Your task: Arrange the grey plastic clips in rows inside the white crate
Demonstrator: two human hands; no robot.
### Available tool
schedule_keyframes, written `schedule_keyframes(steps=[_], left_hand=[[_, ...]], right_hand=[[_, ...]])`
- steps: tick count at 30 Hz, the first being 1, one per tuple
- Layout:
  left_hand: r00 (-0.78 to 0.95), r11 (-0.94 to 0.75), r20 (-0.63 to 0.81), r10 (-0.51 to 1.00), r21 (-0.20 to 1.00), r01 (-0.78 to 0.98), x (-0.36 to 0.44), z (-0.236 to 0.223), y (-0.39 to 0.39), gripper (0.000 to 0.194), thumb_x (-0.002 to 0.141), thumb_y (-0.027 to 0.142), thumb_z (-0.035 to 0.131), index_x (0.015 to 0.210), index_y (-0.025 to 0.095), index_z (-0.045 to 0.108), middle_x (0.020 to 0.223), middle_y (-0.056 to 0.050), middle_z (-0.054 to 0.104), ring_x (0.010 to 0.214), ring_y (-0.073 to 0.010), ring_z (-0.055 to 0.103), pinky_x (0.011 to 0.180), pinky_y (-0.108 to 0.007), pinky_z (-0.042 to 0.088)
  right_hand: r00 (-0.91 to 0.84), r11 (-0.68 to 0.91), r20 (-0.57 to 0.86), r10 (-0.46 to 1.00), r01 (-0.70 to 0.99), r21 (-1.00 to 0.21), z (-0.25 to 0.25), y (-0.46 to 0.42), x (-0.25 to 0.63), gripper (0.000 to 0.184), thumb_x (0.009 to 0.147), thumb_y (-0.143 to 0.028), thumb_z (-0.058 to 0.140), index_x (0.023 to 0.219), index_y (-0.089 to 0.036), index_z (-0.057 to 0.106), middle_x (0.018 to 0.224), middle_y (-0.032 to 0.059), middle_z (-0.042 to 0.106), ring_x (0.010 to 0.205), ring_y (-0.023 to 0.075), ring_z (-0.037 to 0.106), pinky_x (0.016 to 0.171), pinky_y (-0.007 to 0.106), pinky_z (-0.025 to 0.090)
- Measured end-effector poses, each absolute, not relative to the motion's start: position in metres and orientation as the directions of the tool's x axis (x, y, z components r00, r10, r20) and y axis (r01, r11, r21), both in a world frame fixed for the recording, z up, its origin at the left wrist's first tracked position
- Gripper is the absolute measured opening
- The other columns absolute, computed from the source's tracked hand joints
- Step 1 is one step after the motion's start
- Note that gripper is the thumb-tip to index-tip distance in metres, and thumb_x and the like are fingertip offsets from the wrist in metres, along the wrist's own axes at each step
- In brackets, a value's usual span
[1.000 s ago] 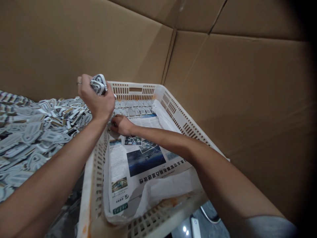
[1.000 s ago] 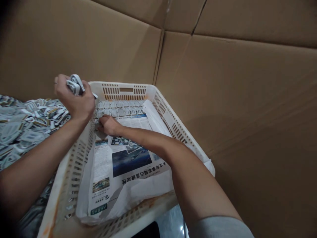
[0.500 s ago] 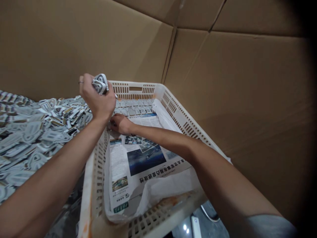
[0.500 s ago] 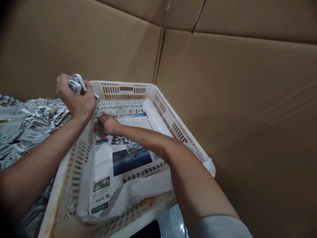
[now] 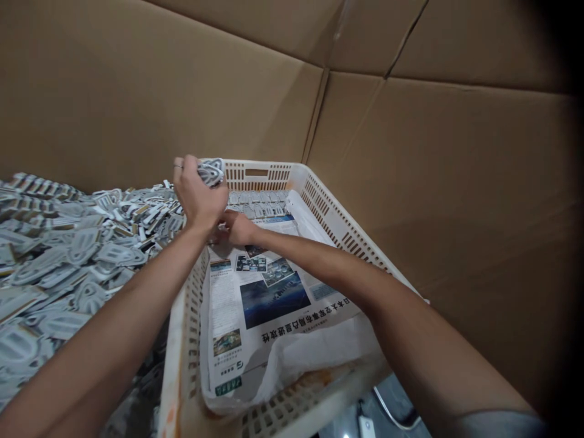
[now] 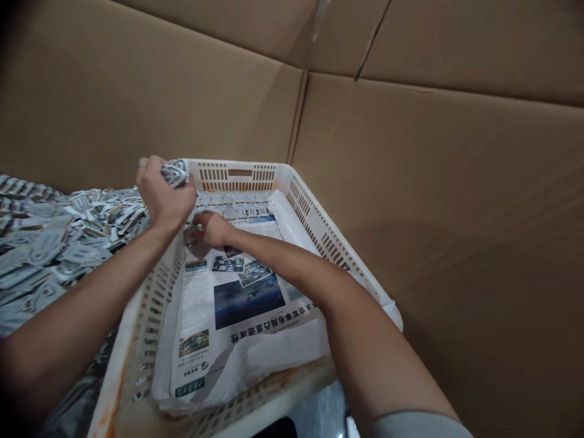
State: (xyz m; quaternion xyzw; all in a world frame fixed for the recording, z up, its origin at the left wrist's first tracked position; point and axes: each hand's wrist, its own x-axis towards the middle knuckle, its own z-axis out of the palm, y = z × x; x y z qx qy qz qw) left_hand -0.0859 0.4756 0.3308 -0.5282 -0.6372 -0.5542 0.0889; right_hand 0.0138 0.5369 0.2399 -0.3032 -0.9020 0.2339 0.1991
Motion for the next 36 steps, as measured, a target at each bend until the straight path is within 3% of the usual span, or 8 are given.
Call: schedule_keyframes(steps=[4, 7, 10, 14, 18, 22, 30, 36], left_hand=[[-0.437, -0.020, 0.593, 0.676, 0.609, 0.793, -0.084, 0.326, 0.478, 0.035, 0.072, 0.019, 0.073, 0.104, 0.020, 0.058, 0.121, -0.013, 0.062, 0.119, -0.0358, 0.061, 0.103, -0.052, 0.053], [-0.430, 0.063, 0.526, 0.733, 0.577, 0.814, -0.083, 0.326, 0.479, 0.041, 0.073, 0.018, 0.071, 0.113, 0.018, 0.062, 0.126, -0.017, 0.061, 0.118, -0.0387, 0.063, 0.103, -0.054, 0.054], [-0.387, 0.091, 0.506, 0.771, 0.514, 0.853, -0.082, 0.326, 0.477, 0.045, 0.074, 0.018, 0.071, 0.118, 0.017, 0.062, 0.128, -0.020, 0.061, 0.113, -0.0402, 0.066, 0.099, -0.055, 0.056], [-0.321, 0.077, 0.499, 0.805, 0.448, 0.890, -0.081, 0.327, 0.474, 0.043, 0.078, 0.023, 0.069, 0.120, 0.019, 0.061, 0.133, -0.022, 0.060, 0.114, -0.0418, 0.065, 0.096, -0.055, 0.056], [-0.312, 0.077, 0.483, 0.818, 0.446, 0.892, -0.079, 0.328, 0.472, 0.042, 0.079, 0.025, 0.069, 0.120, 0.020, 0.059, 0.136, -0.022, 0.059, 0.116, -0.0416, 0.064, 0.098, -0.053, 0.055], [-0.297, 0.057, 0.483, 0.824, 0.451, 0.891, -0.079, 0.325, 0.474, 0.038, 0.082, 0.024, 0.064, 0.119, 0.021, 0.059, 0.136, -0.022, 0.059, 0.119, -0.0421, 0.064, 0.100, -0.054, 0.053], [-0.295, -0.020, 0.472, 0.831, 0.555, 0.832, -0.079, 0.325, 0.472, 0.038, 0.085, 0.031, 0.062, 0.121, 0.021, 0.063, 0.135, -0.022, 0.060, 0.123, -0.0468, 0.063, 0.102, -0.063, 0.050], [-0.377, 0.071, 0.437, 0.817, 0.571, 0.818, -0.082, 0.325, 0.474, 0.048, 0.080, 0.027, 0.061, 0.128, 0.019, 0.061, 0.137, -0.023, 0.060, 0.125, -0.0434, 0.062, 0.105, -0.058, 0.050]], right_hand=[[-0.522, 0.413, 0.195, 0.831, 0.341, -0.844, 0.289, 0.548, 0.042, 0.020, 0.100, -0.015, 0.048, 0.082, -0.016, 0.059, 0.073, -0.0006, 0.062, 0.067, 0.0109, 0.058, 0.065, 0.022, 0.046], [-0.429, 0.224, 0.164, 0.888, 0.093, -0.970, 0.328, 0.545, 0.061, 0.030, 0.108, -0.034, 0.045, 0.085, -0.018, 0.056, 0.075, 0.0012, 0.065, 0.062, 0.0099, 0.059, 0.056, 0.020, 0.045], [-0.513, 0.262, 0.178, 0.840, 0.095, -0.960, 0.356, 0.528, 0.072, 0.039, 0.100, -0.053, 0.064, 0.083, -0.018, 0.059, 0.078, 0.0032, 0.068, 0.064, 0.0100, 0.060, 0.051, 0.019, 0.042], [-0.530, 0.342, 0.182, 0.828, 0.222, -0.913, 0.370, 0.508, 0.073, 0.032, 0.085, -0.039, 0.086, 0.078, -0.016, 0.064, 0.073, 0.0028, 0.068, 0.066, 0.0100, 0.061, 0.051, 0.018, 0.042], [-0.523, 0.279, 0.161, 0.837, 0.154, -0.948, 0.373, 0.509, 0.071, 0.018, 0.085, -0.020, 0.081, 0.075, -0.014, 0.067, 0.073, 0.0031, 0.069, 0.066, 0.0094, 0.061, 0.061, 0.021, 0.050], [-0.409, 0.247, 0.207, 0.889, 0.049, -0.968, 0.371, 0.521, 0.072, 0.016, 0.085, -0.011, 0.075, 0.072, -0.014, 0.065, 0.068, 0.0005, 0.064, 0.062, 0.0073, 0.055, 0.062, 0.020, 0.048], [-0.139, 0.353, 0.355, 0.924, -0.043, -0.935, 0.368, 0.545, 0.062, 0.015, 0.085, -0.023, 0.074, 0.078, -0.016, 0.062, 0.069, -0.0027, 0.059, 0.064, 0.0077, 0.054, 0.062, 0.019, 0.045], [-0.005, 0.398, 0.400, 0.916, 0.111, -0.911, 0.355, 0.570, 0.077, 0.020, 0.087, -0.033, 0.069, 0.079, -0.018, 0.059, 0.069, -0.0026, 0.056, 0.068, 0.0106, 0.057, 0.068, 0.023, 0.048]])
